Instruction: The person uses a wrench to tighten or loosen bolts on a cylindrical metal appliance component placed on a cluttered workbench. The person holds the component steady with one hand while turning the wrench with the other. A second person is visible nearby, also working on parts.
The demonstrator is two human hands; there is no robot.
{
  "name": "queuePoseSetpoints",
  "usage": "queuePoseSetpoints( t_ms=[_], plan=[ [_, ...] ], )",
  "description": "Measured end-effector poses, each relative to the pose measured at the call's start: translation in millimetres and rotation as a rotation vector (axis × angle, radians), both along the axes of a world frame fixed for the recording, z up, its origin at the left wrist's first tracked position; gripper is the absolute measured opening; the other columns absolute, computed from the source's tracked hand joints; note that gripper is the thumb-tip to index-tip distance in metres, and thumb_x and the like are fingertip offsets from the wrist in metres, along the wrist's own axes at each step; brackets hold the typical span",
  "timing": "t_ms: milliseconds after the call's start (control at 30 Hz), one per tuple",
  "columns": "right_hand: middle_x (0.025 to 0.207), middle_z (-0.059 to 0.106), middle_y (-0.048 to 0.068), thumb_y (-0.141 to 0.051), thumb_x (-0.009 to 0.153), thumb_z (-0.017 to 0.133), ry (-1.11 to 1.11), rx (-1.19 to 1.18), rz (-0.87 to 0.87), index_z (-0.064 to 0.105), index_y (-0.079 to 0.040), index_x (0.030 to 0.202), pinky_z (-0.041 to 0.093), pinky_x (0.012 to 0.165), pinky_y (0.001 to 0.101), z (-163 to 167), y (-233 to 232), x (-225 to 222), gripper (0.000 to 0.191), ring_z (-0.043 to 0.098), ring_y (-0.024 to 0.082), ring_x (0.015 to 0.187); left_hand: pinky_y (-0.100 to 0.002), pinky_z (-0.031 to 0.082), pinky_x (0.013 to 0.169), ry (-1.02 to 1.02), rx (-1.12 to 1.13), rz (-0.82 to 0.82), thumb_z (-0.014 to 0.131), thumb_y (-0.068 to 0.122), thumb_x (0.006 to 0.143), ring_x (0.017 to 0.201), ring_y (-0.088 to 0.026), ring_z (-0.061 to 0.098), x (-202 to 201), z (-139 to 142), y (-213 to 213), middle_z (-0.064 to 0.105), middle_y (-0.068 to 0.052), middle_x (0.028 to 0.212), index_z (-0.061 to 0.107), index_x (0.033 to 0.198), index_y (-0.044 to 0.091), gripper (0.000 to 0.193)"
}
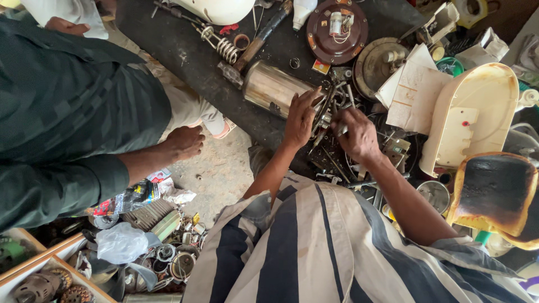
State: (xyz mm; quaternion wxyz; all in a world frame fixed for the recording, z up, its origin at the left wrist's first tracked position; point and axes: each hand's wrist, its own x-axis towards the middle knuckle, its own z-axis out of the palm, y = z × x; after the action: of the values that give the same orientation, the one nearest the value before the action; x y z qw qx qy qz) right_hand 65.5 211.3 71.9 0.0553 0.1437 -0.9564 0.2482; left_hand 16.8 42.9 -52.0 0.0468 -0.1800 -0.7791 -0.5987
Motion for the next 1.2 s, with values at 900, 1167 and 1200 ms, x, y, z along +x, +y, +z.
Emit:
queuePoseSetpoints(
  t_ms=[900, 1167, 1200],
  plan=[
    [0.083, 0.068, 0.009, -0.029, 0.12, 0.04, -0.353, -0.864, -0.433, 0.061, -0.001, 0.108, 0.058, 0.063, 0.0311, -85.0, 66.3, -43.5, 0.037, 0.065, 0.015, 0.068, -0.051, 0.016, 0.137, 0.029, 0.047, -0.033, 0.023, 0.043, 0.116, 0.156, -0.026, 0.042, 18.0, 0.9, -7.3, 0.046, -0.004, 0.164, 0.036, 0.164, 0.025, 0.053],
    [0.1, 0.073, 0.011, -0.015, 0.103, 0.067, 0.068, 0.183, 0.105, 0.067, -0.009, 0.11, 0.063, 0.071, 0.0381, -33.0, 11.1, 17.0, 0.009, 0.069, 0.024, 0.09, -0.051, 0.016, 0.137, 0.005, 0.006, -0.033, 0.024, 0.032, 0.111, 0.155, -0.025, 0.043, 16.3, 12.8, -10.6, 0.048, -0.006, 0.162, 0.036, 0.164, 0.021, 0.056],
    [0.101, 0.072, 0.012, -0.017, 0.098, 0.069, 0.066, 0.187, 0.114, 0.067, -0.009, 0.108, 0.062, 0.074, 0.0411, -29.3, 5.4, 19.9, 0.013, 0.068, 0.026, 0.092, -0.052, 0.014, 0.137, 0.01, -0.007, -0.034, 0.021, 0.033, 0.112, 0.156, -0.026, 0.042, 15.3, 14.1, -10.5, 0.047, -0.007, 0.163, 0.035, 0.164, 0.021, 0.056]
  ],
)
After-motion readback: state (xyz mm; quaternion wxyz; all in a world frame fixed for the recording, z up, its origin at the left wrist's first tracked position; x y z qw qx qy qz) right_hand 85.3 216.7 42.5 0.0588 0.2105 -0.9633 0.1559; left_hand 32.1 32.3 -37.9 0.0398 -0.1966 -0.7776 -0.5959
